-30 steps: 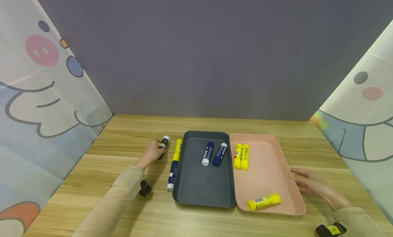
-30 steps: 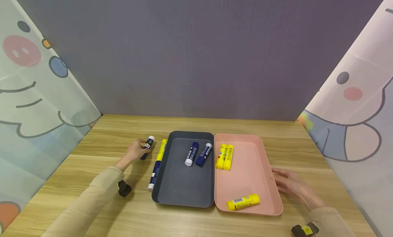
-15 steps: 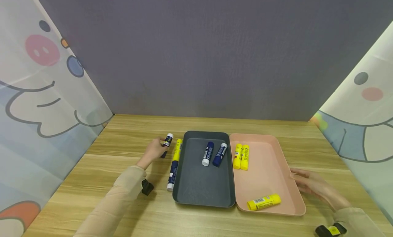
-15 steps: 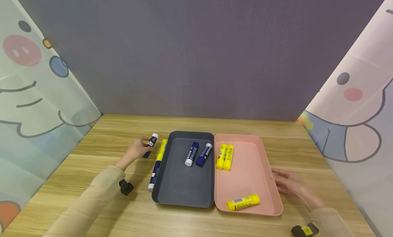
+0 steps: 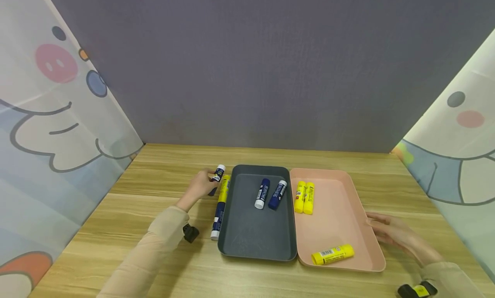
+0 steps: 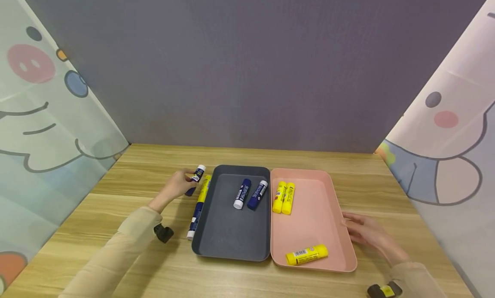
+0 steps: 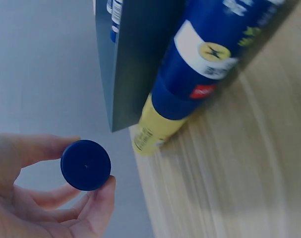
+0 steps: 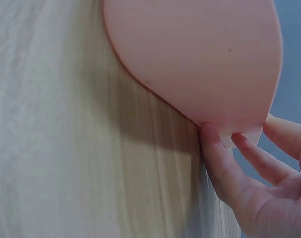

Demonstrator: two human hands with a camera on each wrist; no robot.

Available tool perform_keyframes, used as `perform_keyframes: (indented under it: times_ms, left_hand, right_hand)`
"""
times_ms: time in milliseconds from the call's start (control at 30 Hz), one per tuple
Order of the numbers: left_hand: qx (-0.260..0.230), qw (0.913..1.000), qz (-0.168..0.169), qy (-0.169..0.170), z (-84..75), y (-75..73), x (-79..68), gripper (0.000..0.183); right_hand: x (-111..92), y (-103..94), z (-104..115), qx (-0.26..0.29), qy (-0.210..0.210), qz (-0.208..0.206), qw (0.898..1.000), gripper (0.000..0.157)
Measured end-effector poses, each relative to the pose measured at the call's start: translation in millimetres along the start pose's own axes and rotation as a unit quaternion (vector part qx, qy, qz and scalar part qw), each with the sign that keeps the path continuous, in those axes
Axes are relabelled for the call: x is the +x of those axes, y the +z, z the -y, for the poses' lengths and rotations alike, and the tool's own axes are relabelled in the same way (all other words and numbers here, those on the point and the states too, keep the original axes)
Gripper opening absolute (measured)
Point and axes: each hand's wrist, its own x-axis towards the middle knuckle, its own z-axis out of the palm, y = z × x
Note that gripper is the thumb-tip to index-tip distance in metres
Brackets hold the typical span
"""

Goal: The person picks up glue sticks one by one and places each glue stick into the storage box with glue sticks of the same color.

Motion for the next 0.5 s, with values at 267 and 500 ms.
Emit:
perform_keyframes:
  times_ms: [267, 500]
  left_hand:
    - [-0.017, 0.9998, 0.009, -0.002, -15.5, 4.8, -2.0, 0.048]
    - [-0.026, 0.9996, 0.010, -0.002, -25.1, 12.6, -1.6, 0.049]
  right_hand:
    - [-1, -0.4, 0, 0.026, -0.003, 0.007, 1.000, 0.066]
    - [-1, -0.5, 1, 0.026, -0.003, 0.009, 1.000, 0.066]
